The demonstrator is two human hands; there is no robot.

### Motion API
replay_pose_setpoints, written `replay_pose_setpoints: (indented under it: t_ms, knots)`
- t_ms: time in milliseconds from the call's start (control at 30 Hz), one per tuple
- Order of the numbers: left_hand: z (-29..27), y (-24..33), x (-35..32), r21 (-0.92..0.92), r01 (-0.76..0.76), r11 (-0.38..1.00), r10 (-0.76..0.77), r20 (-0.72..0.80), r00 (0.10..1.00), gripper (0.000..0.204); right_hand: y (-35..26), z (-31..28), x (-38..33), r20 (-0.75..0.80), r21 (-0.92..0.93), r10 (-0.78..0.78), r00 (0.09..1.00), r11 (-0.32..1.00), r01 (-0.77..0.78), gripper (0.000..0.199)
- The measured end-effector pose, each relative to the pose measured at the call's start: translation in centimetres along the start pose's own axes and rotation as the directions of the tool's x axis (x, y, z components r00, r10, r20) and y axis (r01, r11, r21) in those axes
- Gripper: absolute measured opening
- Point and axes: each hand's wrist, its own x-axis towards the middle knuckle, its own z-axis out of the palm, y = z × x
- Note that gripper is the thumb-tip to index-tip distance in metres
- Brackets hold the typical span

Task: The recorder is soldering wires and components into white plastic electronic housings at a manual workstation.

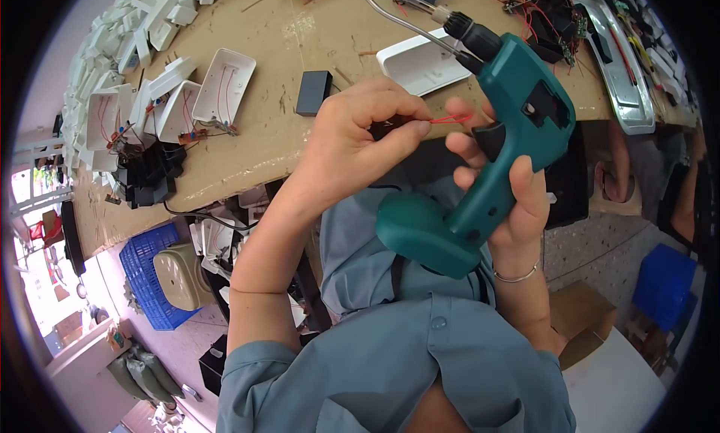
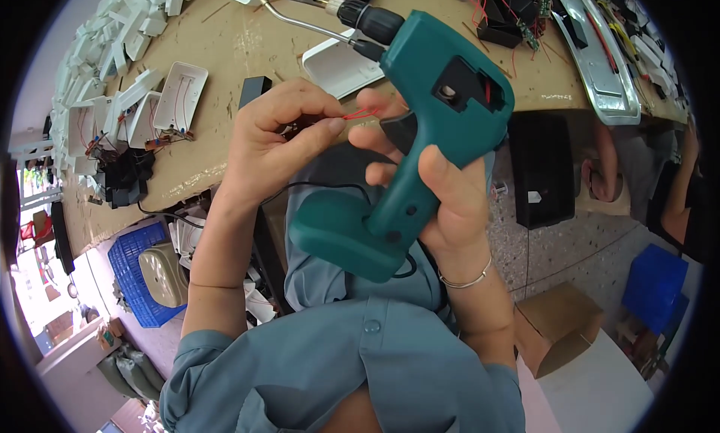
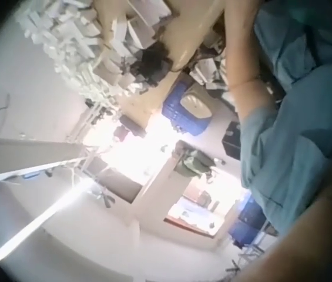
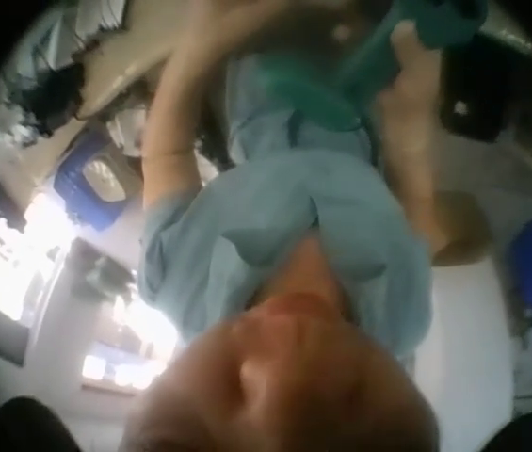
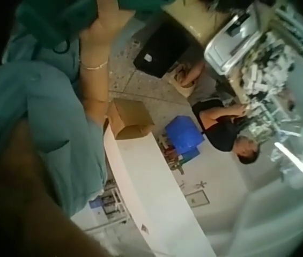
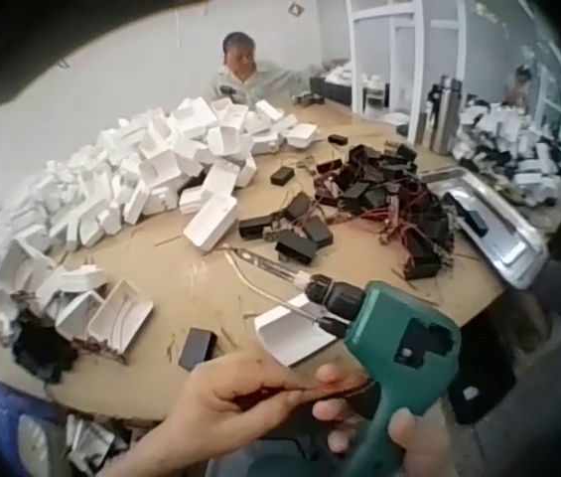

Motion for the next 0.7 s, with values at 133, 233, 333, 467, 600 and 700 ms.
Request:
replay_pose_setpoints:
  t_ms: [133, 233, 333, 467, 600, 700]
  knots:
    - [0.5, -0.6, -0.2, -0.118, 0.022, 0.993, -0.029, -0.056, 0.998, 0.004, -0.1, 0.3, -0.1, -0.089, -0.033, 0.028, 0.996, 0.999, -0.031, 0.064]
    - [0.5, -0.7, -0.2, -0.166, 0.026, 0.986, -0.035, -0.054, 0.998, 0.004, 0.0, 0.1, -0.1, -0.126, -0.05, 0.014, 0.992, 0.999, -0.021, 0.063]
    - [-0.4, 0.1, 0.3, 0.002, -0.015, 1.0, 0.014, 0.031, 0.999, 0.005, 0.0, -0.3, 0.1, -0.14, -0.07, 0.005, 0.99, 0.997, -0.015, 0.063]
    - [-0.9, 1.3, 1.4, 0.053, 0.158, 0.986, -0.165, 0.191, 0.968, 0.01, -0.2, -0.7, 0.2, -0.112, -0.131, 0.003, 0.994, 0.991, -0.018, 0.064]
    - [-0.6, 0.8, 2.2, -0.066, 0.352, 0.934, -0.324, 0.264, 0.909, 0.011, -0.3, -0.6, 0.5, -0.09, -0.18, 0.006, 0.996, 0.983, -0.022, 0.066]
    - [-0.4, -0.6, 2.0, -0.056, 0.04, 0.998, -0.029, 0.184, 0.982, 0.008, -0.5, -1.0, 0.7, -0.084, -0.19, 0.013, 0.996, 0.981, -0.029, 0.067]
